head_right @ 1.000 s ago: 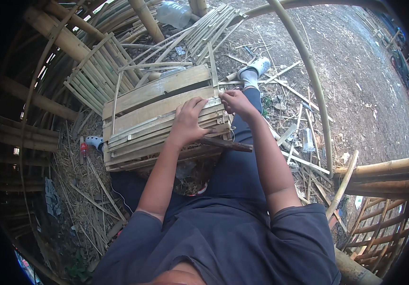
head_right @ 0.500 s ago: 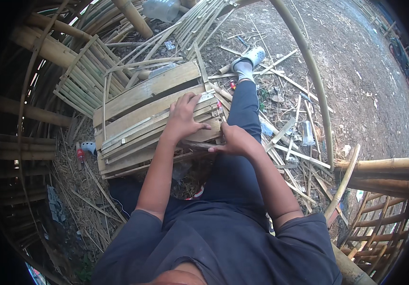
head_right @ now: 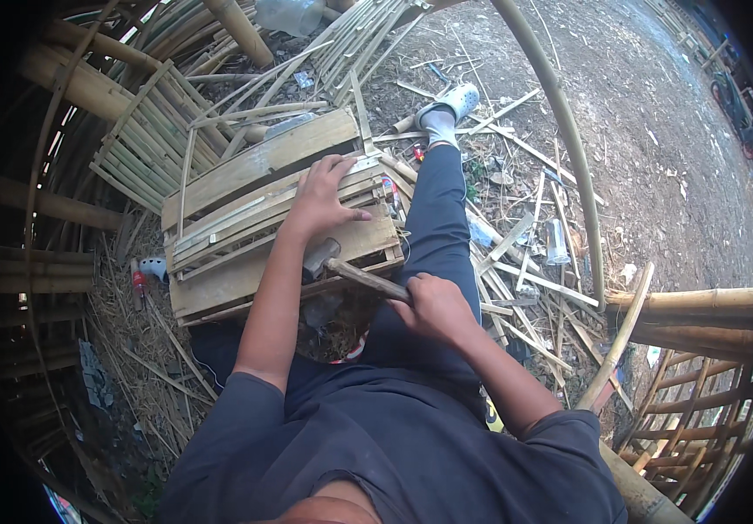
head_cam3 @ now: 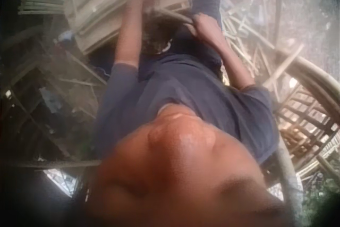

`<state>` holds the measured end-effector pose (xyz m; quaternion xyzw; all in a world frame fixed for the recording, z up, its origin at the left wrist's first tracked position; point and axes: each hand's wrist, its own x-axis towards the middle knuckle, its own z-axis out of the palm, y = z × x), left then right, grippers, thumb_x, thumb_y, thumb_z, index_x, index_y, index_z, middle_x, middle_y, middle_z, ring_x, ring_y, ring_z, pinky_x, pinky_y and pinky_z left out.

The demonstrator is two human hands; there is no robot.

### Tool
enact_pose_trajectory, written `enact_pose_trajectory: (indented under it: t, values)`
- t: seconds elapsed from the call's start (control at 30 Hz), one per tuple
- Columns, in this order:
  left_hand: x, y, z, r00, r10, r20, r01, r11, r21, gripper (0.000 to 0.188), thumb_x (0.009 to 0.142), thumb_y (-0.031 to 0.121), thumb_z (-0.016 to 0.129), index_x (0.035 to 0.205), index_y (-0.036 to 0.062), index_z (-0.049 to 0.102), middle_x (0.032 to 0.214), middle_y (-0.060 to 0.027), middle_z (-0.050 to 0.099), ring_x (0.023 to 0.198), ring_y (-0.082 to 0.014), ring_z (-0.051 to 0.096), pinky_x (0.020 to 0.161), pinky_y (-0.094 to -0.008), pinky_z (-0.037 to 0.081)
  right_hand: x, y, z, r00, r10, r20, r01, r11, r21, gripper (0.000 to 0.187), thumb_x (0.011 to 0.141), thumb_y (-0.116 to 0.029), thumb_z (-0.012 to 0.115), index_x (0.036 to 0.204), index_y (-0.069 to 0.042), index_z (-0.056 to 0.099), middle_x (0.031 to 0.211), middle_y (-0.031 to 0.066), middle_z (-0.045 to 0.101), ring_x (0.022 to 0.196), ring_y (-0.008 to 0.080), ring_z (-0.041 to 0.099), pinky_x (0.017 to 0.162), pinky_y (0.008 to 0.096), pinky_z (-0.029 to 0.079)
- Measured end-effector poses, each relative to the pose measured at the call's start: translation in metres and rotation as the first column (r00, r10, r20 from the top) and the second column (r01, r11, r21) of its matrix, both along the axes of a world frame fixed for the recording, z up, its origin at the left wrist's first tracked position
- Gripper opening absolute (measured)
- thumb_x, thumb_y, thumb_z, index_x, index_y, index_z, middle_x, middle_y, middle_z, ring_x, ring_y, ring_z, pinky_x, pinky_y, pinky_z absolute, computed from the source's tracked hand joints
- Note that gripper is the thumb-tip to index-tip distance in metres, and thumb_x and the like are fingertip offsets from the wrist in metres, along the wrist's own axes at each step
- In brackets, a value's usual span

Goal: The person constructs a bamboo item using a hammer to secure thin bamboo strips to a wooden frame, then holds a smaller woven component to check the fit.

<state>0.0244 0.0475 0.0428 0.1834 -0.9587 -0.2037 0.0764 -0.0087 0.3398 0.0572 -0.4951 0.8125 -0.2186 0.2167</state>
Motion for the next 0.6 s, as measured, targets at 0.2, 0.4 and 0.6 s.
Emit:
enact_pose_trajectory:
  t: [0.2,0.4,0.6]
  values:
    - [-0.001,-0.013,-0.015,0.999,-0.042,-0.033,0.044,0.998,0.039,0.071,0.087,0.048,0.078,0.146,0.0114,0.059,0.147,-0.0119,0.053,0.14,-0.0303,0.048,0.122,-0.0495,0.032,-0.033,0.054,0.026,0.772,-0.305,0.558,0.203,0.95,0.238,0.056,0.099,-0.047,0.071,0.071,0.002,0.064,0.056,0.0028,0.05,0.054,0.012,0.046,0.053,0.0349,0.039]
    - [0.001,-0.005,-0.022,0.994,-0.06,-0.091,0.046,0.987,-0.156,0.038,0.103,0.024,0.057,0.138,0.0101,0.065,0.124,-0.0097,0.066,0.125,-0.0275,0.059,0.117,-0.0475,0.038,-0.048,0.055,0.036,0.627,-0.344,0.699,0.468,0.883,0.014,0.035,0.099,-0.033,0.075,0.083,-0.005,0.062,0.065,-0.0045,0.052,0.052,0.0051,0.047,0.047,0.0249,0.037]
    - [0.002,0.003,-0.034,0.948,-0.061,-0.311,-0.01,0.975,-0.223,0.038,0.097,0.015,0.059,0.133,0.0093,0.067,0.117,-0.0097,0.066,0.117,-0.0277,0.061,0.104,-0.0446,0.046,-0.09,0.008,0.029,0.861,-0.452,0.231,0.467,0.884,-0.013,0.04,0.096,-0.034,0.076,0.084,0.003,0.064,0.059,0.0092,0.054,0.055,0.019,0.049,0.056,0.0393,0.042]
